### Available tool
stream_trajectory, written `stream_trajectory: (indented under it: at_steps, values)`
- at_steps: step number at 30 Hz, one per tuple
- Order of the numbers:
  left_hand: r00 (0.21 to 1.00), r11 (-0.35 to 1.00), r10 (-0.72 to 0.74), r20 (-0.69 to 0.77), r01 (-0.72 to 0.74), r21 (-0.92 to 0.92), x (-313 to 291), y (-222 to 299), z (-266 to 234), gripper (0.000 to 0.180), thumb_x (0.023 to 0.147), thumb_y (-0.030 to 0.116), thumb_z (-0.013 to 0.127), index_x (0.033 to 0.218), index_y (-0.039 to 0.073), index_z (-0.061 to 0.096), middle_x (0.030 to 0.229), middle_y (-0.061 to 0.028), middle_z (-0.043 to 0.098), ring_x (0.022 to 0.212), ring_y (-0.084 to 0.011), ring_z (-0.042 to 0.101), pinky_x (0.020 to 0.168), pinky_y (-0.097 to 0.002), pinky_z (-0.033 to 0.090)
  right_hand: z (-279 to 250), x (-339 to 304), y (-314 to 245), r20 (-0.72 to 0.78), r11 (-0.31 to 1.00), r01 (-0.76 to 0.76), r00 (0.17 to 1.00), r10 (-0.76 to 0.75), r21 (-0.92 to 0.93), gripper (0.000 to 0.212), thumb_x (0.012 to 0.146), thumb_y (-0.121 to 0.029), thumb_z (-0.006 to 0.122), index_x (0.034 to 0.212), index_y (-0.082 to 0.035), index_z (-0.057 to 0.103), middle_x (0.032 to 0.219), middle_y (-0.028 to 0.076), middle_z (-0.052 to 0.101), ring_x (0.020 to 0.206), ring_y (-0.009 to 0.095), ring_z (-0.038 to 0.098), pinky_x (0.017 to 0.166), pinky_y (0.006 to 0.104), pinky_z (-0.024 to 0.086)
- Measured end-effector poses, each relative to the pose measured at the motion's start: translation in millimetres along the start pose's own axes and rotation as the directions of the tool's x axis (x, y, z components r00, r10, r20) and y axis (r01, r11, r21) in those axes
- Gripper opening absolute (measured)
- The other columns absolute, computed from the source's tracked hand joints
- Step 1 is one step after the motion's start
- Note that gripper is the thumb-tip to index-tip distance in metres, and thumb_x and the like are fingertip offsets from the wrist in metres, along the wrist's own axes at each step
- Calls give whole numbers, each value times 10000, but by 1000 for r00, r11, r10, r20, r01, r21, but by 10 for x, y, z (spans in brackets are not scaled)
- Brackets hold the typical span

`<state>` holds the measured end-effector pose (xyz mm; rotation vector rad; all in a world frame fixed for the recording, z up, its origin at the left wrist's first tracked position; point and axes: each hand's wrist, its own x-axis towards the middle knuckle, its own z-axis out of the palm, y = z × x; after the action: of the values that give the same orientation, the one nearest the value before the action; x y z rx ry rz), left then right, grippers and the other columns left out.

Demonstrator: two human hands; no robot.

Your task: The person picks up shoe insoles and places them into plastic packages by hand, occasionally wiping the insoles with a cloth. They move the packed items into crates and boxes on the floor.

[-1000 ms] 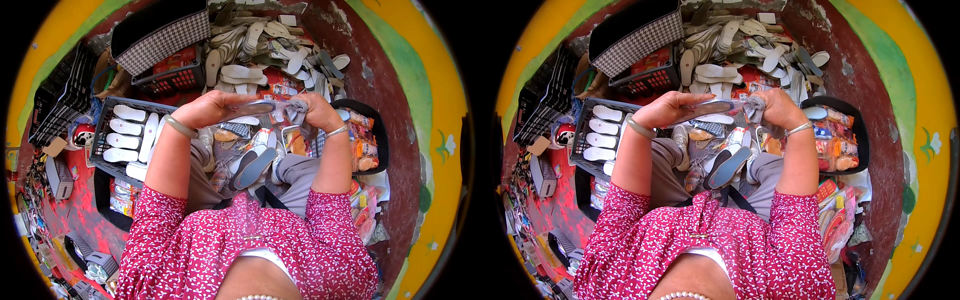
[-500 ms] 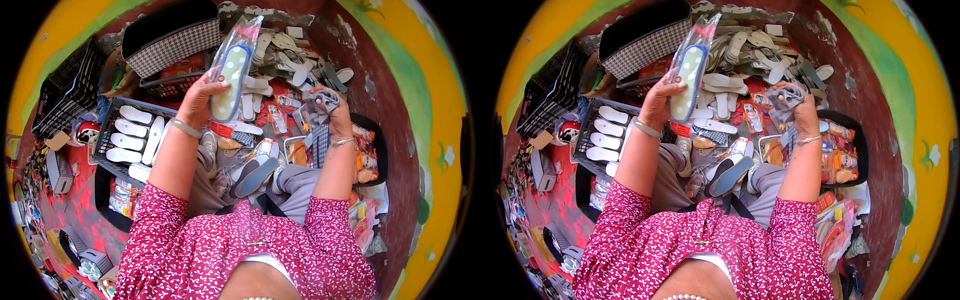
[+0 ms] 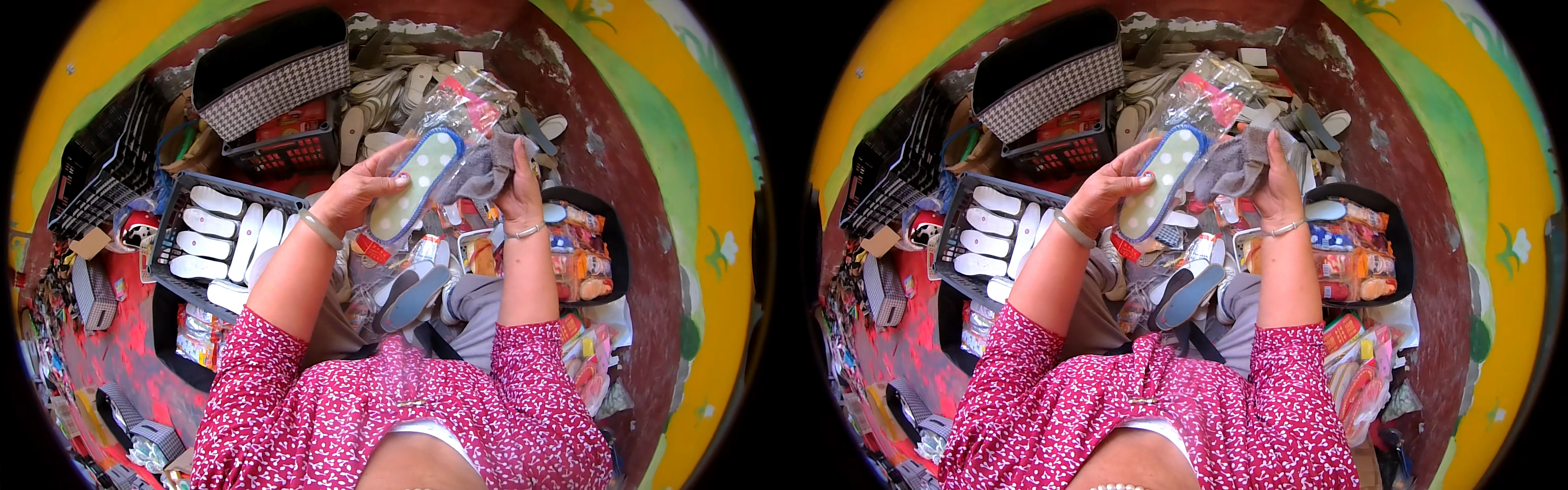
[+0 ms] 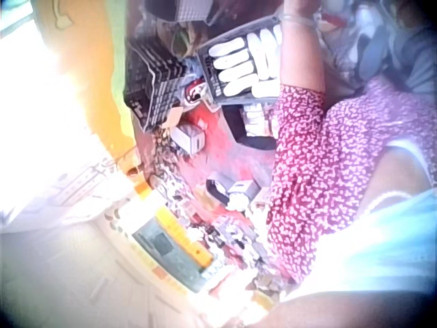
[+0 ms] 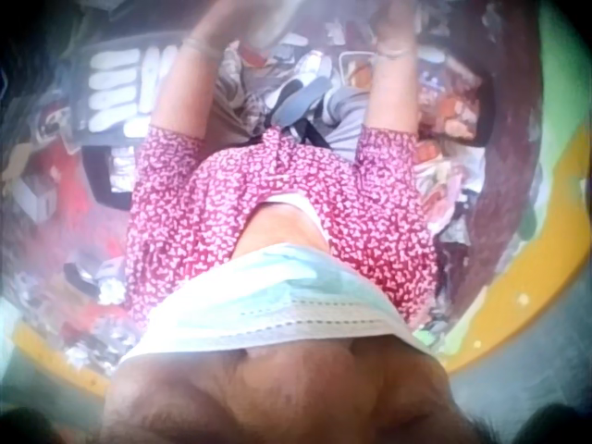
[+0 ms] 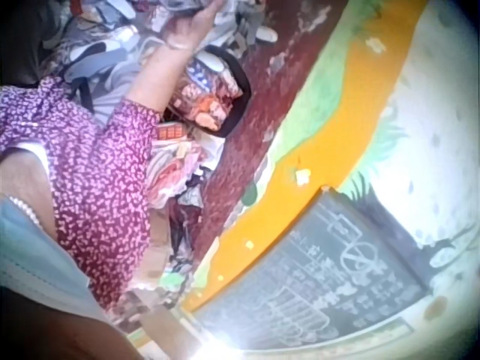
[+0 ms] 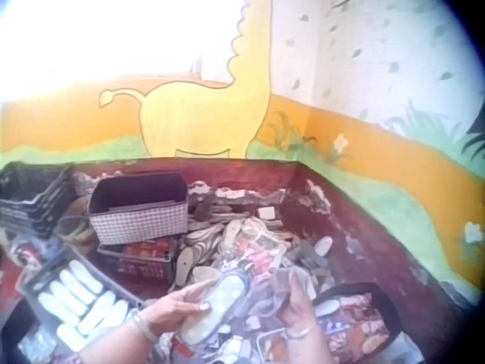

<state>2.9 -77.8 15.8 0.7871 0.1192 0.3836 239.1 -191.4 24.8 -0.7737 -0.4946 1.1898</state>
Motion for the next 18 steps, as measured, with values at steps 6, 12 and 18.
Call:
stream_trajectory:
  at_steps: [6, 12, 18]
  values:
    - [975, 978, -204, 91, 198, 66, -32, -11, 126, 583, 811, -22, 568, 1348, -8, 339, 1261, -121, 501, 1126, -187, 512, 939, -309, 421, 45, 29, -6, -22, 999, -23, 999, 24, 43, 540, 893, -420, 503, 1227, 2, 465, 1142, 193, 570, 1053, 285, 559, 914, 407, 438]
    - [961, 944, -277, -7, 274, 183, 39, -128, -12, 507, 844, 10, 558, 1320, 11, 382, 1132, -90, 571, 964, -160, 592, 844, -274, 479, 305, -154, -95, 8, 927, -19, 1000, 23, -374, 402, 789, -187, 697, 1111, 7, 556, 941, 44, 623, 869, 135, 595, 765, 255, 467]
    - [953, 939, -298, -46, 302, 167, 64, -206, -59, 454, 840, 18, 568, 1271, 6, 427, 1096, -87, 580, 949, -159, 596, 841, -279, 483, 205, -108, -12, -5, 859, -102, 993, 114, -502, 323, 788, -155, 697, 1058, -22, 579, 845, 34, 627, 719, 113, 582, 647, 223, 469]
